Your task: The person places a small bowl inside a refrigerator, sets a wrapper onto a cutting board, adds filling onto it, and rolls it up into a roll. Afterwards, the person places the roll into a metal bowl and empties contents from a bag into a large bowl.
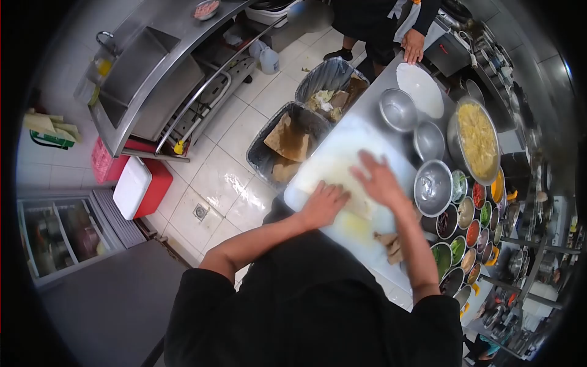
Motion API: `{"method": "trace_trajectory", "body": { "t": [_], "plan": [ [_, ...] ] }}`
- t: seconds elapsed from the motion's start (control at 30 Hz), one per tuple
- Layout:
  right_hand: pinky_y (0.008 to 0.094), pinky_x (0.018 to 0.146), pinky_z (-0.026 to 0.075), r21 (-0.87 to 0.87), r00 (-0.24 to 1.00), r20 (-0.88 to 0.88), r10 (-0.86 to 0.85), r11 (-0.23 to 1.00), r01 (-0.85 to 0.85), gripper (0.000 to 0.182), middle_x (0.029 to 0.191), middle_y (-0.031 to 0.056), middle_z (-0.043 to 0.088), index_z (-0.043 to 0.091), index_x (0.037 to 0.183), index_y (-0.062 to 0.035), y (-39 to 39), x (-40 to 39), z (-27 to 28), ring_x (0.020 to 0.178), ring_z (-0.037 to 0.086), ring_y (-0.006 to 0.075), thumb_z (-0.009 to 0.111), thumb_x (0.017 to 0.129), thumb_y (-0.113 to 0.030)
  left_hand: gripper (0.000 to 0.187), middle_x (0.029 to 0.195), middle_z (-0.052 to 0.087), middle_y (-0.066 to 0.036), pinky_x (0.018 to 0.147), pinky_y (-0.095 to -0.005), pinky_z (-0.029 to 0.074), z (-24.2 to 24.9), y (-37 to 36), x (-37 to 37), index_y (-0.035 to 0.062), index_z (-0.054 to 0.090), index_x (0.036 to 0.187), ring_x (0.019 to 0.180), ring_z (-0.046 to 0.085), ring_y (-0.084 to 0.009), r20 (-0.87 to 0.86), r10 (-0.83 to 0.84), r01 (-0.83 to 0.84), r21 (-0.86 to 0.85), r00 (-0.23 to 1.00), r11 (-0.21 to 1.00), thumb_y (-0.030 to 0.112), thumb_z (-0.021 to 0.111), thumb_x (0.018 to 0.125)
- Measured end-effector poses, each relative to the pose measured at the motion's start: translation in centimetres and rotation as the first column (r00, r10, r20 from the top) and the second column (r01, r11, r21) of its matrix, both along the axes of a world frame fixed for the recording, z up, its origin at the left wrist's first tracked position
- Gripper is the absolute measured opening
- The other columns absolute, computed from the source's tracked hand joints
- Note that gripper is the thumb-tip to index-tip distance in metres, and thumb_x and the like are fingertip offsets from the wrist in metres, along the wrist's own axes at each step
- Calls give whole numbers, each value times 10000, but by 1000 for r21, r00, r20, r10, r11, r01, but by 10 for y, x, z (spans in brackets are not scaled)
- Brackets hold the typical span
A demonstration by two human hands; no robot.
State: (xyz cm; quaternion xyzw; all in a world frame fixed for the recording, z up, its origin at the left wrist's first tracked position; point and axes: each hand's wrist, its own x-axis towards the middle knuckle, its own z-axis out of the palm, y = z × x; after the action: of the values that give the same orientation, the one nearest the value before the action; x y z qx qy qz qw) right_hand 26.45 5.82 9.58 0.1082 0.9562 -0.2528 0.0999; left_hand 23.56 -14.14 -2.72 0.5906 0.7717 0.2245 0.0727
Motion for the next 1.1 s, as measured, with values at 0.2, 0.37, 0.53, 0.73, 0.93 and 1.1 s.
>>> {"method": "trace_trajectory", "body": {
  "t": [0.2,0.37,0.53,0.73,0.93,1.1],
  "plan": [
    [537,1210,91,-37,917,319,239,970,-240,900,1625,190,139,209,1533,21,-105,-33,-53,1508,113,341,343,958,-658,560,1378,485,-225,1118,-520,283,-67,8,16,8,431,1403,1299,437,-363,329,112,-183,193,938,964,134,602,886],
    [544,1204,7,74,902,379,208,965,-253,1055,1624,243,15,115,1526,84,-143,-37,-51,1511,-7,386,307,908,-749,539,1409,494,-151,1112,-559,257,-46,4,6,154,446,1447,1289,444,-342,-47,65,-66,-21,997,998,279,495,924],
    [549,1200,6,129,898,392,201,954,-269,1058,1624,248,25,110,1528,82,-163,-29,-45,1508,-9,400,312,907,-750,509,1368,528,-123,1116,-576,247,-70,7,10,188,484,1423,1272,466,-328,-97,88,-77,107,991,991,284,463,924],
    [572,1197,47,122,878,435,200,953,-277,987,1628,210,96,146,1541,33,-184,-28,-42,1504,60,397,326,925,-718,484,1370,530,-111,1110,-573,271,-49,9,13,189,523,1387,1272,478,-309,-35,131,-129,48,991,990,267,471,912],
    [595,1166,149,-113,980,167,106,990,-88,819,1530,243,326,339,1458,26,-166,-21,-28,1410,290,472,385,952,-617,525,1368,523,-145,1057,-588,312,-29,4,5,140,512,1395,1205,504,-328,-136,60,-58,25,989,998,318,496,901],
    [609,1150,162,-237,942,-274,-196,963,131,604,1470,242,423,422,1414,24,-121,43,-40,1401,333,430,529,966,-368,496,1320,519,-157,1024,-539,336,-31,0,-4,79,510,1377,1181,483,-335,48,-3,-10,264,999,964,248,546,913]
  ]
}}
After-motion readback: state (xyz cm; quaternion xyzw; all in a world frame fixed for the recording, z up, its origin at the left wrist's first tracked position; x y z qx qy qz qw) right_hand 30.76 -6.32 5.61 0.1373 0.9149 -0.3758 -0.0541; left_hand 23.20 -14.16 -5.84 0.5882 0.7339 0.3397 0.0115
